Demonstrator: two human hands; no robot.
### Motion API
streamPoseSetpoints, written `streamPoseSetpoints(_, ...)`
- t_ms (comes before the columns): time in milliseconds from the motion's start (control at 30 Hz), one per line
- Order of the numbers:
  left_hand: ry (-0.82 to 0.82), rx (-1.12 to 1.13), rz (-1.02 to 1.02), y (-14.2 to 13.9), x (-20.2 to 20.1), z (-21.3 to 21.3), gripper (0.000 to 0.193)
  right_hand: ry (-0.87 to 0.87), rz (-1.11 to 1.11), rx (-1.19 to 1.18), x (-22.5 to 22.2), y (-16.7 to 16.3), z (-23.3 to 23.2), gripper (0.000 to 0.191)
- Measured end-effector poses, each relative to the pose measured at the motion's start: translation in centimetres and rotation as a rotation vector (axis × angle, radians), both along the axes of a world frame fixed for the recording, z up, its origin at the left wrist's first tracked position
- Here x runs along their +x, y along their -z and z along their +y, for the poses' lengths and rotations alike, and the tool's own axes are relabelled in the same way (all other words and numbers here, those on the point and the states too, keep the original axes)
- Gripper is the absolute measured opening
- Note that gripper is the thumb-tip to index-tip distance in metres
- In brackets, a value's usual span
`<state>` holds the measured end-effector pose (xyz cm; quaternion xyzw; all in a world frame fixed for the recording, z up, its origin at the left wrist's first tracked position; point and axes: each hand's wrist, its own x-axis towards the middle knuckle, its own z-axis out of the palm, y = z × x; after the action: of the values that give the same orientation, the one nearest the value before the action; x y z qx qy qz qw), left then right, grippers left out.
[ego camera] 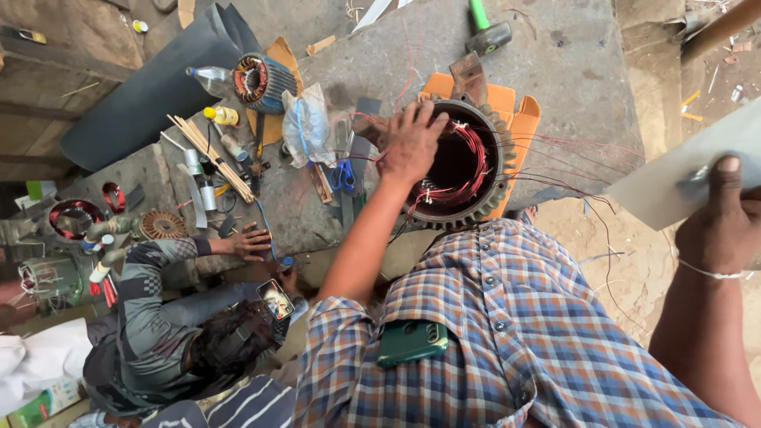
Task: The person works on an electric motor stator on a stone workbench, pressing white insulation paper into the slots around the copper windings, tucking the paper and wires into place by hand, trimming excess wire with scissors, and tapping the windings with a hammer to seat them.
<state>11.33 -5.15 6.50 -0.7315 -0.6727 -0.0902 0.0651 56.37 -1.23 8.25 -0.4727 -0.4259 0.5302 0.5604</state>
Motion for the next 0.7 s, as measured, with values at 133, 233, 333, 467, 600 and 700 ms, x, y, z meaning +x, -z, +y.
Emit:
streamPoseSetpoints(133, 0.040, -0.077, -0.236, -2.1, -1.8, -0.1, 0.047, -0.068, -0.019, -0.060, 2.2, 1.1, 0.7, 0.032)
streamPoseSetpoints(233, 0.043, -0.049, -0.275, -3.2, -1.4, 0.0, 0.043, -0.127, -0.078, -0.009, 2.9, 1.0, 1.3, 0.038)
streamPoseSetpoints(333, 0.016, 0.014, -0.230, -3.3, 0.3, 0.0, 0.037, -0.137, -0.121, 0.021, 2.4, 0.0, 1.4, 0.041)
streamPoseSetpoints(467, 0.063, 0.125, -0.087, -2.3, 1.7, 0.4, 0.030, -0.073, -0.085, -0.051, 0.6, -2.2, 1.8, 0.037)
streamPoseSetpoints(600, 0.177, 0.012, -0.108, -2.2, 0.3, 0.5, 0.035, 0.021, -0.122, -0.038, -1.7, -4.5, 3.2, 0.025)
streamPoseSetpoints(700, 0.198, 0.077, -0.114, -3.2, -0.2, 0.2, 0.043, -0.126, -0.051, -0.011, -2.9, -6.6, 4.4, 0.019)
